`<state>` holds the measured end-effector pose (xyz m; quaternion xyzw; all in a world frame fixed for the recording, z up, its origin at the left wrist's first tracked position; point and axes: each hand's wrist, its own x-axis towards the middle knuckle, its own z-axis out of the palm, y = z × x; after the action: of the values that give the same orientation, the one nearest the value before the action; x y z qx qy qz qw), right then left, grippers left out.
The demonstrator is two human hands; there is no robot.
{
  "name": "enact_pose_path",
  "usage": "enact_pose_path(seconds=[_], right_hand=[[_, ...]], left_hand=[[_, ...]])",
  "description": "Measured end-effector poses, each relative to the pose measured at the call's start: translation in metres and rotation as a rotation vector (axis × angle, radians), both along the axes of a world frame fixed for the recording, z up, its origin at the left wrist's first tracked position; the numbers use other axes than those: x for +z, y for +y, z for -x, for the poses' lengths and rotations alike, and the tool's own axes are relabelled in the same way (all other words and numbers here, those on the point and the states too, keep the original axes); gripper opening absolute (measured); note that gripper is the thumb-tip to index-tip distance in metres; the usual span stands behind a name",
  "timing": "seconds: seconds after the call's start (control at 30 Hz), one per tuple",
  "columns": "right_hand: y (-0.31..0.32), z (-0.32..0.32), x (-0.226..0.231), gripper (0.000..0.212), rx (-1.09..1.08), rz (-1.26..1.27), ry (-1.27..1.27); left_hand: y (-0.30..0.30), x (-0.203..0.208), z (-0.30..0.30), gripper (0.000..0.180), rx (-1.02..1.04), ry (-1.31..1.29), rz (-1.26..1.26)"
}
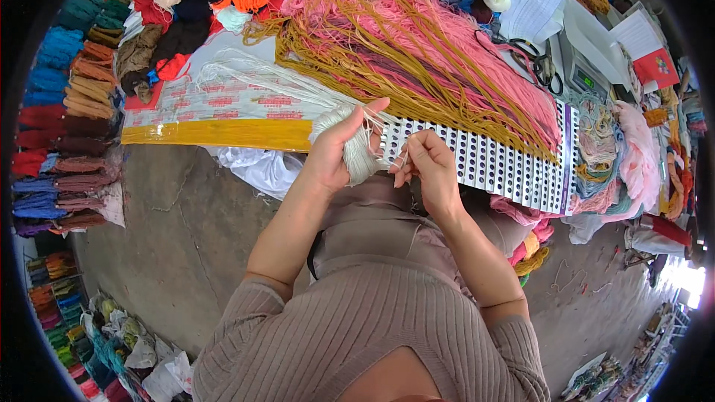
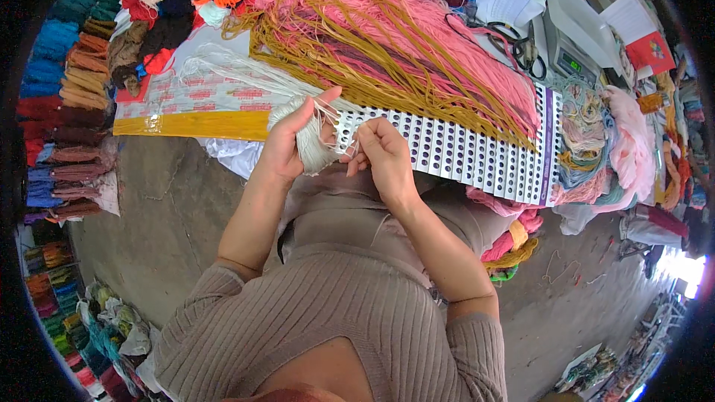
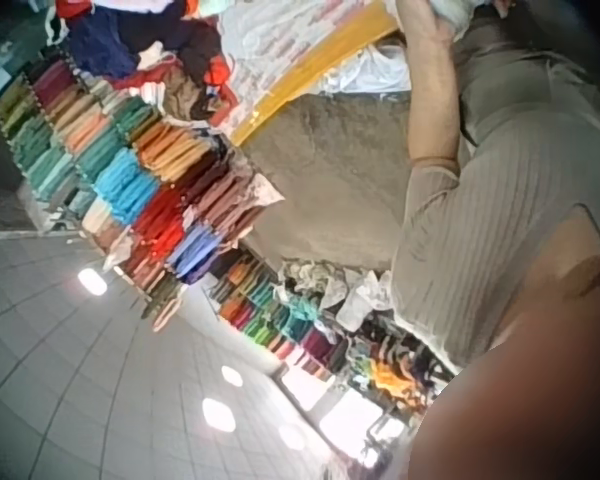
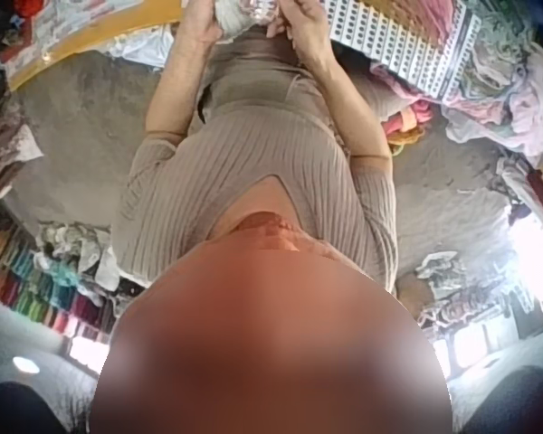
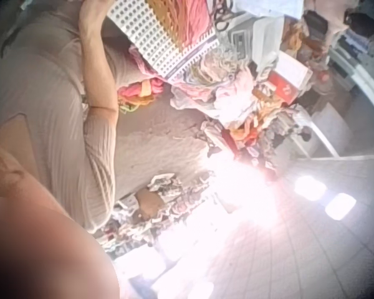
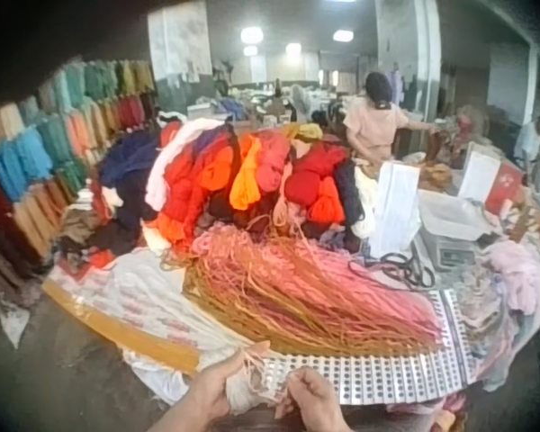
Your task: Organizing individual strands of embroidery thread into a perforated card holder.
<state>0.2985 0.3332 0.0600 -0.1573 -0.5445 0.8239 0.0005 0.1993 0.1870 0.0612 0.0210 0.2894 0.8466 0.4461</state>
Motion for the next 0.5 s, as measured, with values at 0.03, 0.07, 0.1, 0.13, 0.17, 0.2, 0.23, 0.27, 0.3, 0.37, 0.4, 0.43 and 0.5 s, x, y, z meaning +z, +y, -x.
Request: enact_pose_path(seconds=[0.03, 0.07, 0.1, 0.13, 0.17, 0.2, 0.23, 0.27, 0.3, 0.37, 0.4, 0.43, 0.5], right_hand=[[-0.001, 0.0, 0.0, 0.019, -0.015, 0.017, -0.001], [-0.001, 0.001, 0.001, 0.019, -0.029, 0.035, -0.002], [-0.001, 0.001, 0.001, 0.019, -0.031, 0.035, -0.004], [-0.001, 0.001, 0.002, 0.019, -0.054, 0.031, 0.014], [-0.001, 0.0, 0.003, 0.02, -0.077, 0.028, 0.031], [-0.001, 0.0, 0.004, 0.02, -0.078, 0.028, 0.03], [-0.001, 0.0, 0.005, 0.02, -0.084, 0.02, 0.025], [-0.001, -0.001, 0.005, 0.019, -0.091, 0.012, 0.019], [-0.001, -0.001, 0.005, 0.019, -0.089, 0.013, 0.019], [-0.002, -0.003, 0.004, 0.018, -0.078, -0.099, 0.005], [-0.002, -0.004, 0.003, 0.018, -0.08, -0.099, 0.004], [-0.002, -0.004, 0.002, 0.018, -0.085, -0.116, 0.016], [-0.002, -0.006, 0.002, 0.018, -0.088, -0.131, 0.028]], left_hand=[[-0.002, -0.007, 0.002, 0.043, -0.07, 0.02, -0.136], [-0.004, -0.013, 0.002, 0.043, -0.068, 0.02, -0.135], [-0.002, -0.012, 0.002, 0.043, -0.059, 0.001, -0.121], [-0.001, -0.01, 0.001, 0.043, -0.05, -0.017, -0.107], [0.001, -0.007, 0.0, 0.043, -0.051, -0.019, -0.107], [0.003, -0.001, -0.002, 0.042, -0.001, -0.006, 0.013], [0.005, 0.004, -0.004, 0.042, 0.05, 0.008, 0.132], [0.006, 0.007, -0.006, 0.042, 0.049, 0.007, 0.132], [0.007, 0.01, -0.007, 0.042, 0.073, 0.038, 0.203], [0.005, 0.01, -0.007, 0.042, 0.098, 0.068, 0.275], [0.003, 0.007, -0.006, 0.042, 0.083, 0.101, 0.26], [0.002, 0.005, -0.005, 0.042, 0.069, 0.135, 0.245], [0.002, 0.004, -0.005, 0.042, 0.061, 0.122, 0.212]])
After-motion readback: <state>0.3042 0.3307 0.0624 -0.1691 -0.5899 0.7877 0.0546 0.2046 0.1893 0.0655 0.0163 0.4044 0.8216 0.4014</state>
